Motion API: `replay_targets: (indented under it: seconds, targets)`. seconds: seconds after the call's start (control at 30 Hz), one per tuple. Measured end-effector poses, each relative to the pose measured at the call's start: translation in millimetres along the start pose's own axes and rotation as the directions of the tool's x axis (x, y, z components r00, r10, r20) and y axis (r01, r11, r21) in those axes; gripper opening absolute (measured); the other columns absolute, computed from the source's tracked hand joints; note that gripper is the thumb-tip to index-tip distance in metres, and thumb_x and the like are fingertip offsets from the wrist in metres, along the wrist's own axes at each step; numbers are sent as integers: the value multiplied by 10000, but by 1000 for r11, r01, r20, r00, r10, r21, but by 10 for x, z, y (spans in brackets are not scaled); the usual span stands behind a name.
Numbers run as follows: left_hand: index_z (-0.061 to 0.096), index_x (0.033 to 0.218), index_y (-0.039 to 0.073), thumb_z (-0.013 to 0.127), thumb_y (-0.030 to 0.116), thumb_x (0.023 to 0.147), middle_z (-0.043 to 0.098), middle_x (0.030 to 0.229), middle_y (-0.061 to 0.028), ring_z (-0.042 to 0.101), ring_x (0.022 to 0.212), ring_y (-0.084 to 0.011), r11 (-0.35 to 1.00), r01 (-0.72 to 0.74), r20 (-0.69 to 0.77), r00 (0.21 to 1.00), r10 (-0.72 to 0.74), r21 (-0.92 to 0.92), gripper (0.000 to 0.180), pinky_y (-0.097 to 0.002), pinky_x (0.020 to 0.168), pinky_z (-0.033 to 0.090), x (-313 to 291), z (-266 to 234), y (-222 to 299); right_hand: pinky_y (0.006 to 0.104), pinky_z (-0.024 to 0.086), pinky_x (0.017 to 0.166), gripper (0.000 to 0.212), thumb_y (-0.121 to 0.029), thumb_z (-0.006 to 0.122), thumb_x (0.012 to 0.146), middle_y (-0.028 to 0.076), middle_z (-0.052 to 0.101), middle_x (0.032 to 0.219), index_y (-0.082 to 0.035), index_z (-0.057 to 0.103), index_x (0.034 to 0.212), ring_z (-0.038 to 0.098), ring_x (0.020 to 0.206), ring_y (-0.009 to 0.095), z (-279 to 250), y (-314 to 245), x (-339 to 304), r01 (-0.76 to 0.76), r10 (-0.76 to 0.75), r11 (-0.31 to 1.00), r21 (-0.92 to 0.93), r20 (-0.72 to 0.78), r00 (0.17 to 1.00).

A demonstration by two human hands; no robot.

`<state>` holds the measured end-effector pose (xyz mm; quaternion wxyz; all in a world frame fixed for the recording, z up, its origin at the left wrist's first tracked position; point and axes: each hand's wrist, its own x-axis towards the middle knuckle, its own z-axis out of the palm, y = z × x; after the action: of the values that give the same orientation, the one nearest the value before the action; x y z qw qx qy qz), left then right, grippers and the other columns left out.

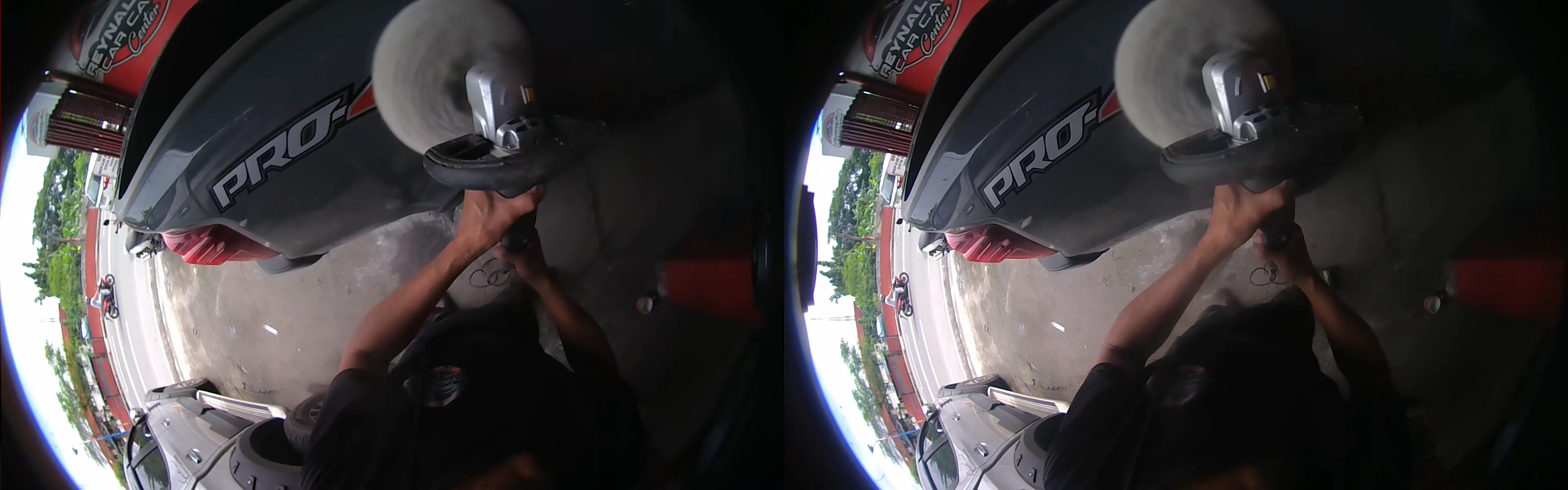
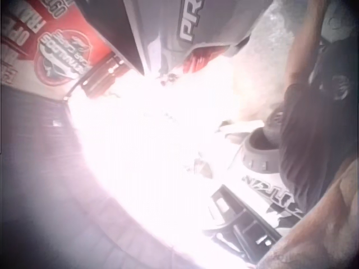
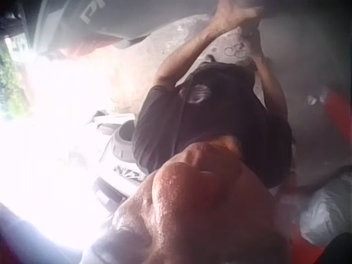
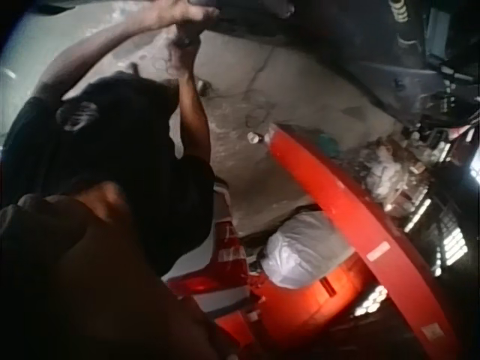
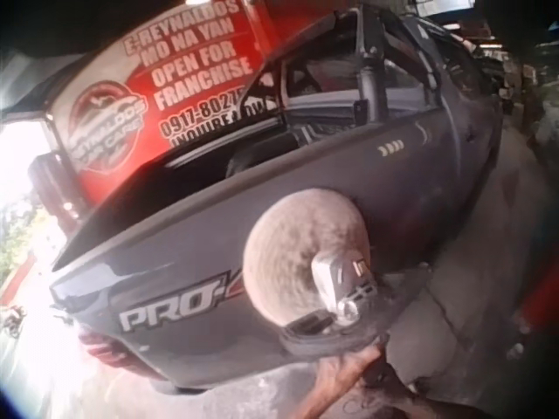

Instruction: The person applies a white compound to the rear quarter panel of a grey SUV and then uses a rotary polisher to buff the surface. The person works on the area around the 'PRO-4X' decal, moving the tool in circular motions to smooth the paint.

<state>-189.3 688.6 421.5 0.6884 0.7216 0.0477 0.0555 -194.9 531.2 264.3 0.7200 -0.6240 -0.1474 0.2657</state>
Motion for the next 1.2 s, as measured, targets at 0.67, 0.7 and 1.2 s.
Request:
replay_targets:
  seconds: [0.67, 0.7, 1.2]
  targets:
    - [552, 1291, -59, 713, 362, 932, 671, 1100, -170, 710, 967, -286, 893, -448, -728, 627, 276, -48, 576, -428, 906, 585, -2281, -3088, -489, 497, 564, 827, 429, -241, 728, 776, 188, 688, 1073, -36, 624, 1138, 697, 941, 412, 3346, -173, 188, 289, 26, 834, -471, 557, 830]
    - [547, 1300, -64, 670, 374, 958, 673, 1104, -177, 712, 978, -295, 898, -436, -728, 636, 257, -64, 570, -436, 912, 590, -2345, -3292, -477, 497, 558, 850, 443, -260, 732, 768, 197, 687, 1064, -35, 624, 1134, 692, 948, 415, 3574, -5, 253, 363, -24, 798, -481, 575, 817]
    - [515, 1357, -52, 771, 321, 917, 650, 1083, -117, 662, 949, -215, 929, -369, -611, 744, 272, -35, 631, -342, 872, 533, -1421, -1683, 71, 424, 531, 820, 405, -165, 772, 753, 149, 711, 967, 0, 649, 1101, 694, 905, 310, 1884, -809, -89, 333, -122, 836, -437, 444, 888]
